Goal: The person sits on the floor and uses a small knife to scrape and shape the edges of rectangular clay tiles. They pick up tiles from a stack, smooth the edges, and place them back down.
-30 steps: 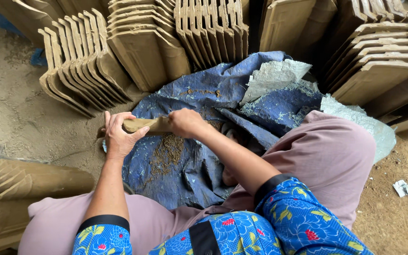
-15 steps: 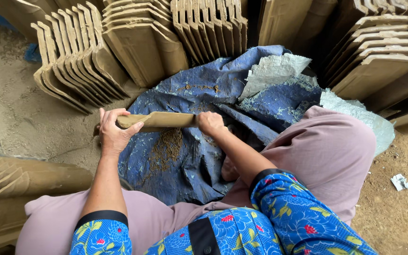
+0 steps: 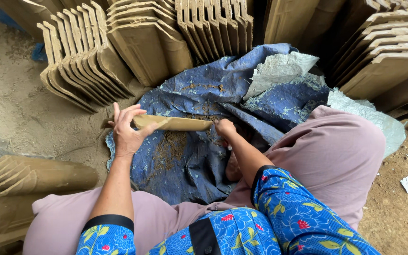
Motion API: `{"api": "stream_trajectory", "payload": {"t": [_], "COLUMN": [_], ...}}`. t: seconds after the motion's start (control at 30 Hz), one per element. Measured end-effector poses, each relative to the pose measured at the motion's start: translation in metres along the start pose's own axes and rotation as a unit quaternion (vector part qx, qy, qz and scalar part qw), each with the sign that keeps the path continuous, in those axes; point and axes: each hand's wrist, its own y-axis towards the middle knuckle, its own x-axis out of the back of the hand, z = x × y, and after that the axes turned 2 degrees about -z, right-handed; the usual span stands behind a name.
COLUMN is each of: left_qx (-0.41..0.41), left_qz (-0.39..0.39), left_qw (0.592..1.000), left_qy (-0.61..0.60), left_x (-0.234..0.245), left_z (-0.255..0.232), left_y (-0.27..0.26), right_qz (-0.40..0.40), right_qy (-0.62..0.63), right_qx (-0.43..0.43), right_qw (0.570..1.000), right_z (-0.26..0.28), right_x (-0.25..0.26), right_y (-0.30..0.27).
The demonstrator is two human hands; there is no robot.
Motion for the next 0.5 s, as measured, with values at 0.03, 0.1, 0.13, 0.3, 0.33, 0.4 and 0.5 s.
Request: {"api": "stream_trajectory", "payload": {"t": [0.03, 0.1, 0.13, 0.3, 0.33, 0.4, 0.5], "left_qx": [0.002, 0.194, 0.192, 0.607, 0.603, 0.618, 0.581], "left_qz": [-0.001, -0.183, -0.185, -0.301, -0.302, -0.295, -0.257], "left_qw": [1.000, 0.941, 0.941, 0.642, 0.643, 0.627, 0.665], "left_qy": [0.002, -0.207, -0.207, -0.359, -0.362, -0.371, -0.392], "left_x": [0.002, 0.004, 0.011, -0.045, -0.049, -0.053, -0.045], "left_z": [-0.010, -0.030, -0.033, 0.118, 0.127, 0.143, 0.115], "left_y": [0.003, 0.012, 0.005, -0.030, -0.028, -0.034, -0.037], "right_qz": [0.002, 0.020, 0.020, 0.015, 0.013, -0.002, -0.011], "right_qy": [-0.001, 0.256, 0.256, 0.168, 0.168, 0.219, 0.146], "right_qx": [0.001, -0.058, -0.056, -0.079, -0.075, -0.119, -0.099], "right_qw": [1.000, 0.965, 0.965, 0.983, 0.983, 0.969, 0.984], "right_z": [0.006, 0.018, 0.020, 0.003, 0.007, 0.009, -0.001], "right_x": [-0.004, -0.009, -0.016, -0.056, -0.052, -0.050, -0.049], "right_y": [-0.007, -0.021, -0.026, -0.006, -0.004, -0.005, -0.003]}}
